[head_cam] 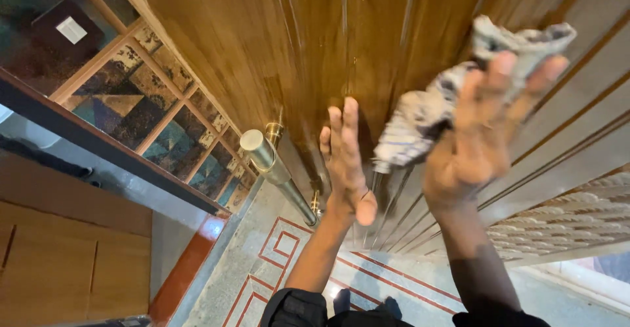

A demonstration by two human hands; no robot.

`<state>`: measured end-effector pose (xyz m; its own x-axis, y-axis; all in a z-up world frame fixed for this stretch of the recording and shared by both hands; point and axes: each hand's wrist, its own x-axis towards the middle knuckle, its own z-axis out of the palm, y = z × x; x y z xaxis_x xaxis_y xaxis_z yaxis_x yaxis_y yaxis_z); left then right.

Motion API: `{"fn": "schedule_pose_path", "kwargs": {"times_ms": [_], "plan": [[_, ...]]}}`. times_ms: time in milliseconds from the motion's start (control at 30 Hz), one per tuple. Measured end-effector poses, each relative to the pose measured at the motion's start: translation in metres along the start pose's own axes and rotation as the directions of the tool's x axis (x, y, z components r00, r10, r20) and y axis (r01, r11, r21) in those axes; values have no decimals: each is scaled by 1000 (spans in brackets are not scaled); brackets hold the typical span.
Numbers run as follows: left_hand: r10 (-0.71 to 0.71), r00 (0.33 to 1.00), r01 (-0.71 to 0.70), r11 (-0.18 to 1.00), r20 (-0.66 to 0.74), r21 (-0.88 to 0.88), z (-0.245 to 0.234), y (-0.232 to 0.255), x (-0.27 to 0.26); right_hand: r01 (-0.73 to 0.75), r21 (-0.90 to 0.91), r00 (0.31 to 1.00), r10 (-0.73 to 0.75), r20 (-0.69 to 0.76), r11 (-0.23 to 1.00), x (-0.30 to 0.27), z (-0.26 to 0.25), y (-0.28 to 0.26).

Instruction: Polishing a carved wooden door with a cloth.

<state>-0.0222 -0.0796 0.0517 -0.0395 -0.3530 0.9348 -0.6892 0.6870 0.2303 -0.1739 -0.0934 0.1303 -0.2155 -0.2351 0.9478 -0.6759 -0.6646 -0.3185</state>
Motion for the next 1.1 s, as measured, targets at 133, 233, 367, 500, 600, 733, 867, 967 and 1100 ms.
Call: {"fn": "schedule_pose_path", "kwargs": {"times_ms": [133, 233, 367, 500, 600, 733, 867, 967, 1100], "plan": [[53, 993, -90, 924, -107, -371, -1, 12, 39, 245, -31, 966, -241, 95, 969, -20, 7, -3], [90, 975, -179, 864, -205, -471, 2, 16, 43, 429, -144, 890, -390, 235, 892, -68, 0, 13], [-7, 995, -2, 996, -99, -88, 2, 31, 42, 427, -59, 854, -381, 355, 902, -131, -15, 41], [3, 998, 31, 875, -70, 484, 28, 5, 19, 458, -279, 872, -366, 326, 844, -119, -24, 55], [-29, 1000, 26, 772, -7, 635, 37, 1, -3, 366, -280, 924, -309, 226, 887, -62, -33, 56], [-75, 997, 36, 764, 33, 644, 50, -1, -39, 100, -231, 990, -73, 120, 968, -1, -34, 29], [-27, 1000, 31, 806, -16, 591, 74, -15, -66, 33, -231, 999, -23, 45, 972, -37, -12, 49], [58, 997, -12, 806, -59, 591, 82, -20, -74, 113, -315, 986, -68, 151, 942, -113, -11, 81], [87, 989, 4, 788, -118, 616, 91, -20, -76, 169, -363, 921, -16, 388, 916, -257, -17, 137]]}}
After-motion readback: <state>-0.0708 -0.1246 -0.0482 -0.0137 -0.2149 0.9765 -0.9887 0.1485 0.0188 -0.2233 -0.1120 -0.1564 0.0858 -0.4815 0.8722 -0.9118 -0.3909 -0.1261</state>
